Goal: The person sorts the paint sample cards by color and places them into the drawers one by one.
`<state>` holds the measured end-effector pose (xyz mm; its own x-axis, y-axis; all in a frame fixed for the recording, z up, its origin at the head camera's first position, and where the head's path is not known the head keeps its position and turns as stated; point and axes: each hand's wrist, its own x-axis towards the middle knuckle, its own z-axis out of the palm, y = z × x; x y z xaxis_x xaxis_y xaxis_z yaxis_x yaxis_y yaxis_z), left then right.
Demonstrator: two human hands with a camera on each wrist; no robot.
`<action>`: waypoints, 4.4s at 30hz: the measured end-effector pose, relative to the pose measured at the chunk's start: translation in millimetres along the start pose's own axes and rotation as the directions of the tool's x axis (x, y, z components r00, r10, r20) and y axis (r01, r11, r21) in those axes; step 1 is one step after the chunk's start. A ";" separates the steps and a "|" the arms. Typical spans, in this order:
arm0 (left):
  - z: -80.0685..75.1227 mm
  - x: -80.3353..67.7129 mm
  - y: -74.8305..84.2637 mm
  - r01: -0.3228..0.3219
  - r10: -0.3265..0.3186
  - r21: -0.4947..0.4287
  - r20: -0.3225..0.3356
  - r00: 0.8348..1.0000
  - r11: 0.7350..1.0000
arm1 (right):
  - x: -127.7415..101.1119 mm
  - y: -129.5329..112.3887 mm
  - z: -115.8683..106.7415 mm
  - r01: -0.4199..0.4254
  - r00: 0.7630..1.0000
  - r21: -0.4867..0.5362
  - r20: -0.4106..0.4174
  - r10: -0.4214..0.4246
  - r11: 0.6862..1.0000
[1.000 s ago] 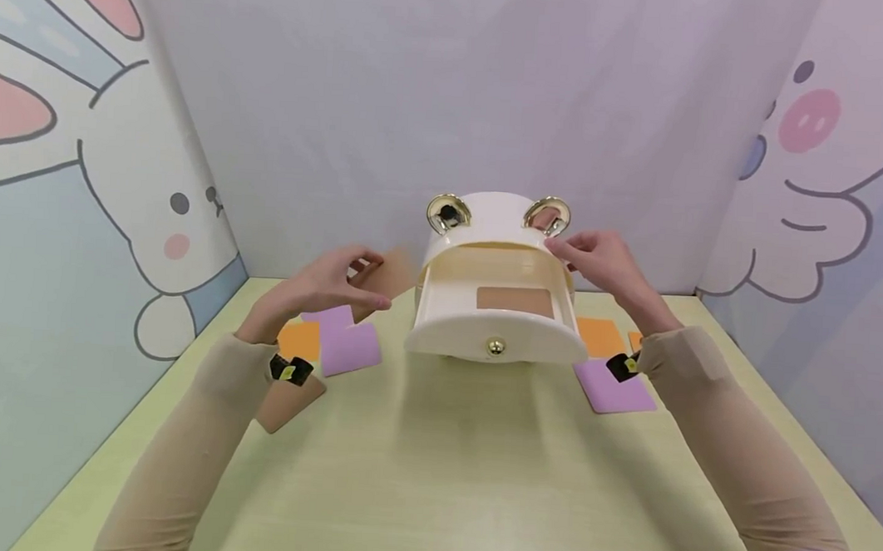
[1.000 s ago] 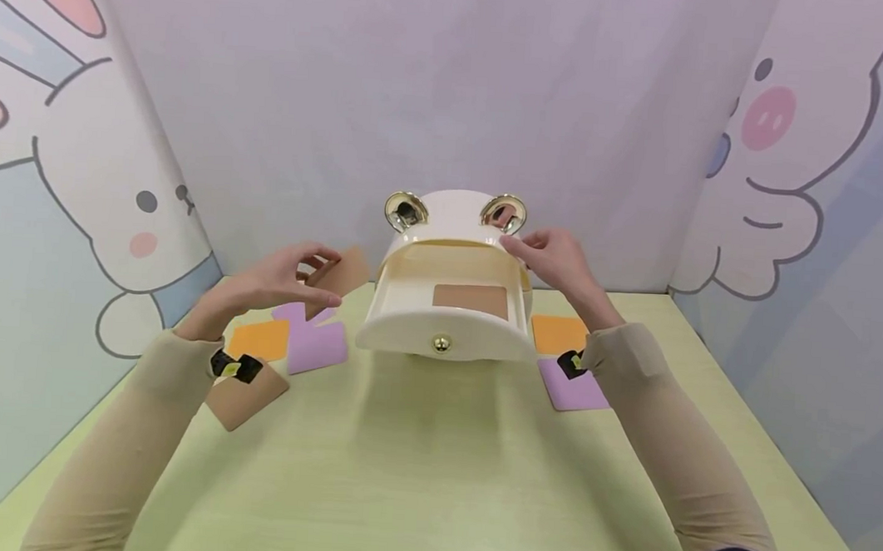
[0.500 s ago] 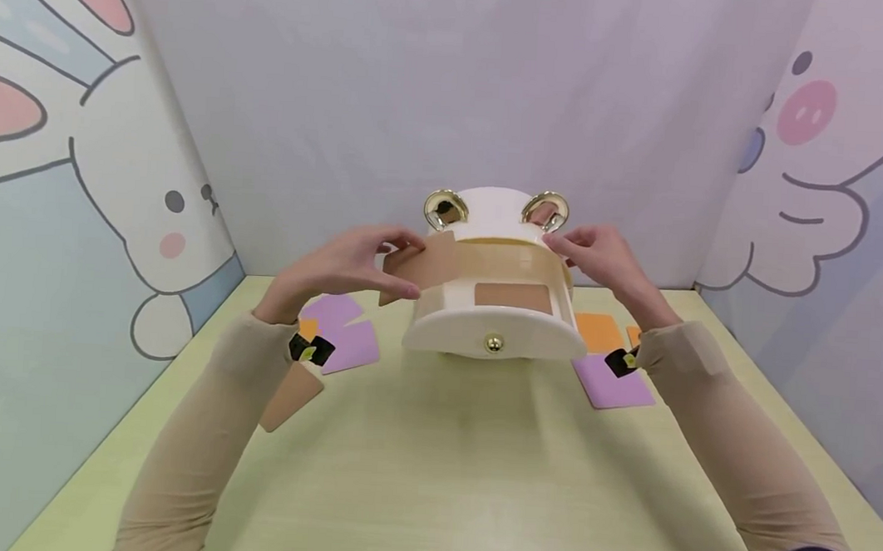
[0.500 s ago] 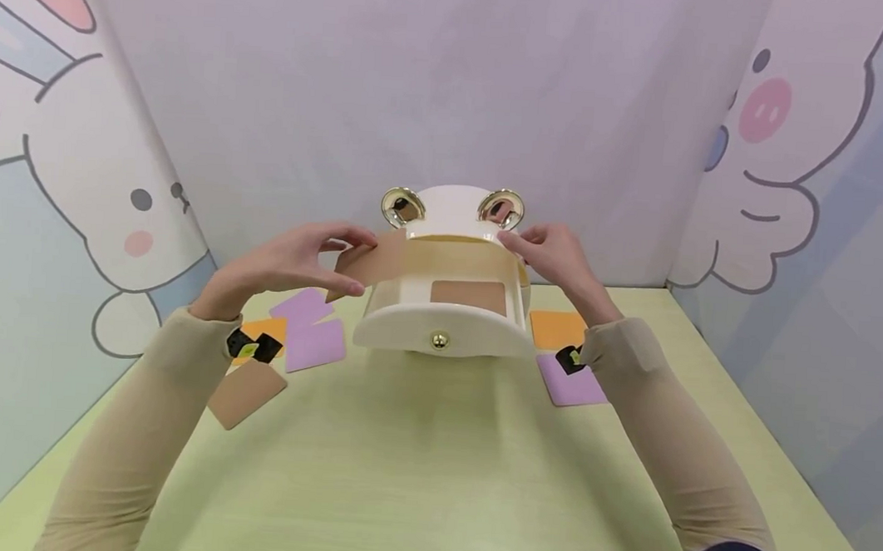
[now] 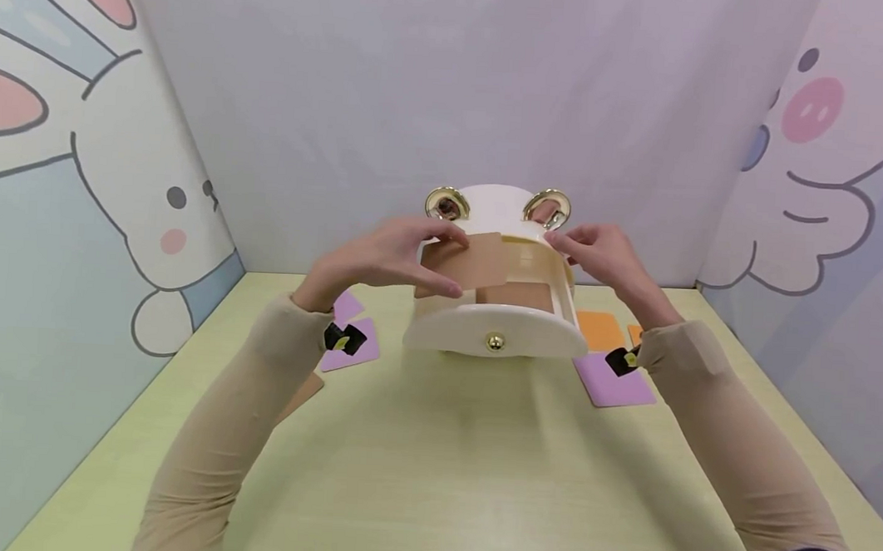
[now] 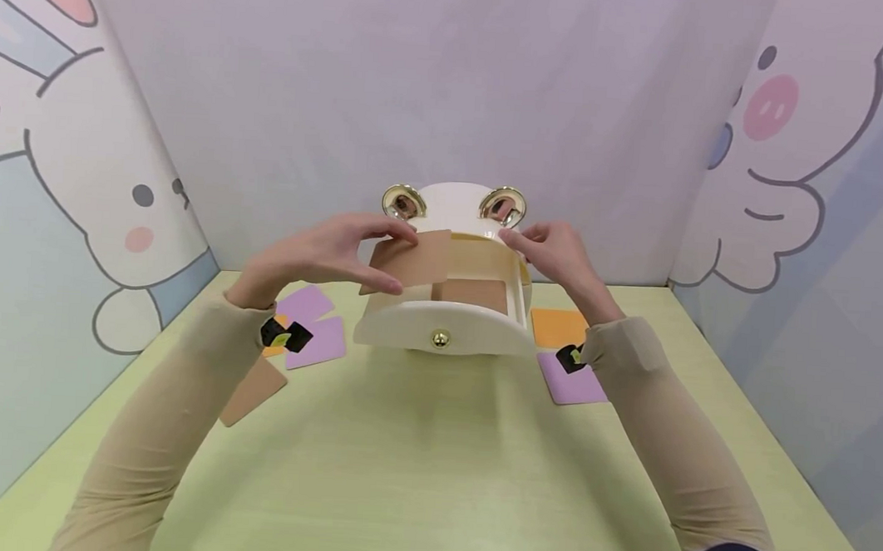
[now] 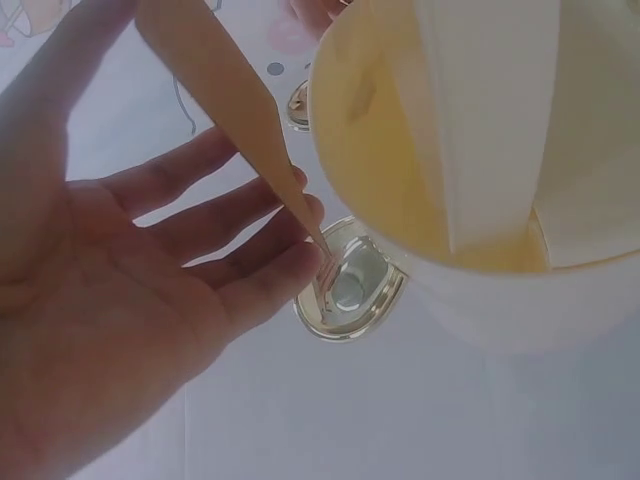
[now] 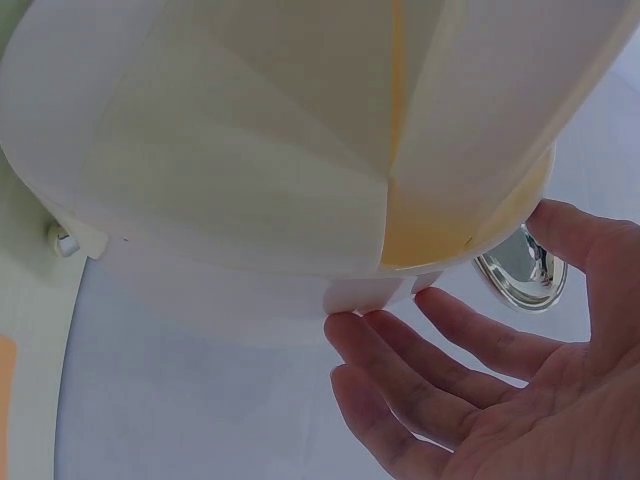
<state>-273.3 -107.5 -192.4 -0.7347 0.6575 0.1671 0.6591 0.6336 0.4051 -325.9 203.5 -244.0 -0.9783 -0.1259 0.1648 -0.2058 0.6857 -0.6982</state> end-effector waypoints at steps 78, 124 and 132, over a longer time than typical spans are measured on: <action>5.0 -20.3 -11.4 0.034 -0.051 -0.106 -0.166 0.985 0.994 | -0.6 -2.0 6.4 0.024 1.000 0.037 0.002 -0.024 0.999; 97.4 -190.0 -150.9 0.674 -0.686 0.138 0.080 0.723 0.726 | -2.9 -1.6 -2.6 0.020 1.000 0.010 0.001 -0.020 1.000; 99.0 -184.1 -151.9 0.665 -0.682 0.167 0.083 0.727 0.728 | -2.3 -0.4 -0.5 0.020 1.000 0.012 0.003 -0.020 1.000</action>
<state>-222.3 -284.4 -373.7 -0.9701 0.0793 -0.2292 0.0186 0.9665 0.2559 -323.6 203.9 -243.8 -0.9739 -0.1419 0.1770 -0.2260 0.6744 -0.7030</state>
